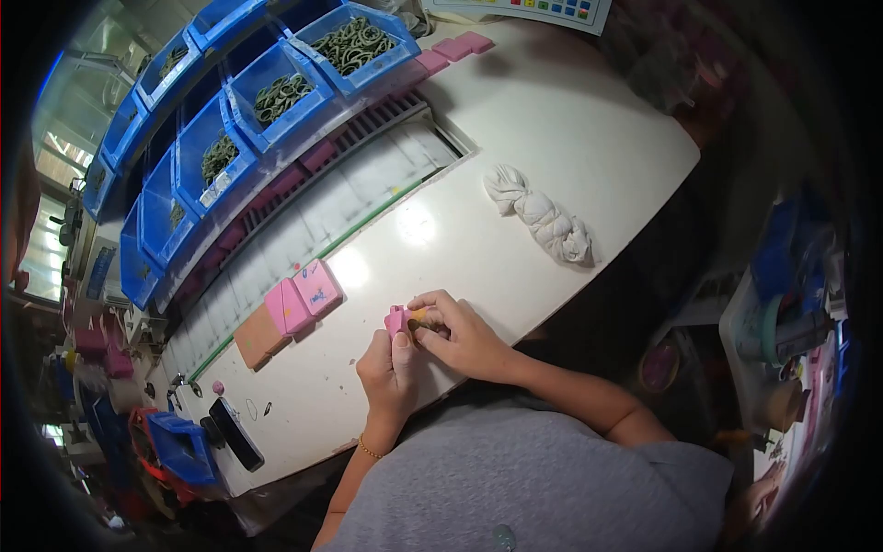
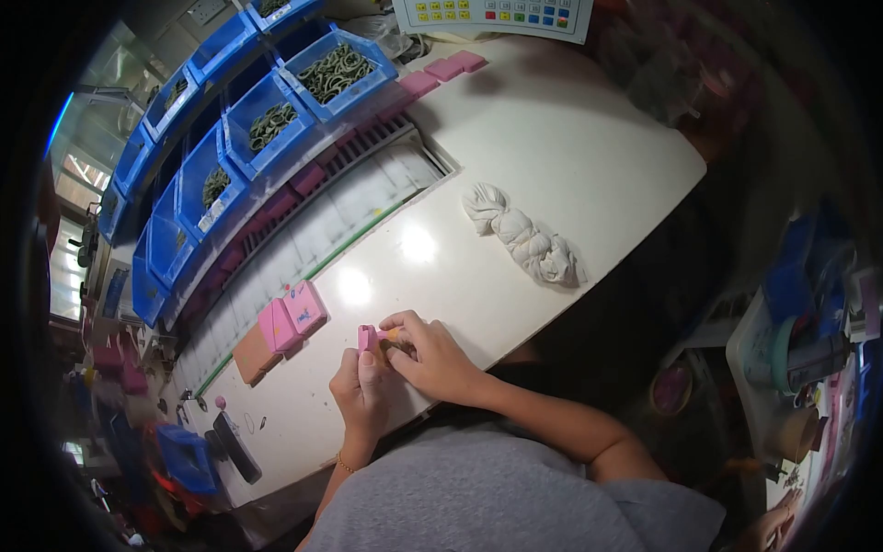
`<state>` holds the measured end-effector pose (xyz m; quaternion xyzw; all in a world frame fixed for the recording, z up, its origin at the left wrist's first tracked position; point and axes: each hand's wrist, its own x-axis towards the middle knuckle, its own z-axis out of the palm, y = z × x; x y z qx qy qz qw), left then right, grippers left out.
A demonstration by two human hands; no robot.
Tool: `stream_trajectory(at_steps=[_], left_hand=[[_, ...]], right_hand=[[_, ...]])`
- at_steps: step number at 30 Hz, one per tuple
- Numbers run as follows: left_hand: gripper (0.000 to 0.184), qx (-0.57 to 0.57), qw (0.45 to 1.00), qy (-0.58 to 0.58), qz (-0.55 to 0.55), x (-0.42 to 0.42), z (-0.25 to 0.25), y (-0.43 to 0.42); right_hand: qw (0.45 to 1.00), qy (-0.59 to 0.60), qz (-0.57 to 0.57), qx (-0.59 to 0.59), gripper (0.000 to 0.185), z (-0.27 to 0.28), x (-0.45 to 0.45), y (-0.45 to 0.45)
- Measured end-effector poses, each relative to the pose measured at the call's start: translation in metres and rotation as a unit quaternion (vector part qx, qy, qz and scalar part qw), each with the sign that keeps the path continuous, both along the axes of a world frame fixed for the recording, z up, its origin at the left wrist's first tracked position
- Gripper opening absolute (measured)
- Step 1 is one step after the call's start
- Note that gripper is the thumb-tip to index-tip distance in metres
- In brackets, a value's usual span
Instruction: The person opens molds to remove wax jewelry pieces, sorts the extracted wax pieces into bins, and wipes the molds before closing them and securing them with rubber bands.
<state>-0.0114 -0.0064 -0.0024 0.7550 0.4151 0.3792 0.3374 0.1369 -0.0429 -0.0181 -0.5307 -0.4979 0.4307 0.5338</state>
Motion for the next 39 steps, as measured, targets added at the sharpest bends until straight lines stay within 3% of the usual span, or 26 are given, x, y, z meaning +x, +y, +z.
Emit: stream_trajectory(at_steps=[5,8,30,35,39], left_hand=[[0.042,-0.009,1.000,0.018,-0.008,-0.008,-0.003,0.002],[0.042,-0.015,1.000,0.016,-0.003,-0.010,-0.006,0.003],[0.039,-0.048,0.999,-0.014,0.003,-0.010,-0.004,0.004],[0.040,-0.046,0.999,-0.014,0.002,-0.013,-0.008,0.004],[0.040,-0.055,0.998,-0.028,0.004,-0.013,-0.009,0.006]], right_hand=[[0.991,0.081,0.054,-0.088,0.042,0.007,0.006,0.001],[0.990,0.062,0.072,-0.103,0.043,0.010,0.009,0.003],[0.984,0.139,0.074,-0.081,0.052,0.008,0.014,0.007],[0.996,0.004,0.046,-0.070,0.051,0.016,0.011,0.013],[0.995,0.007,0.052,-0.084,0.051,0.015,0.010,0.016]])
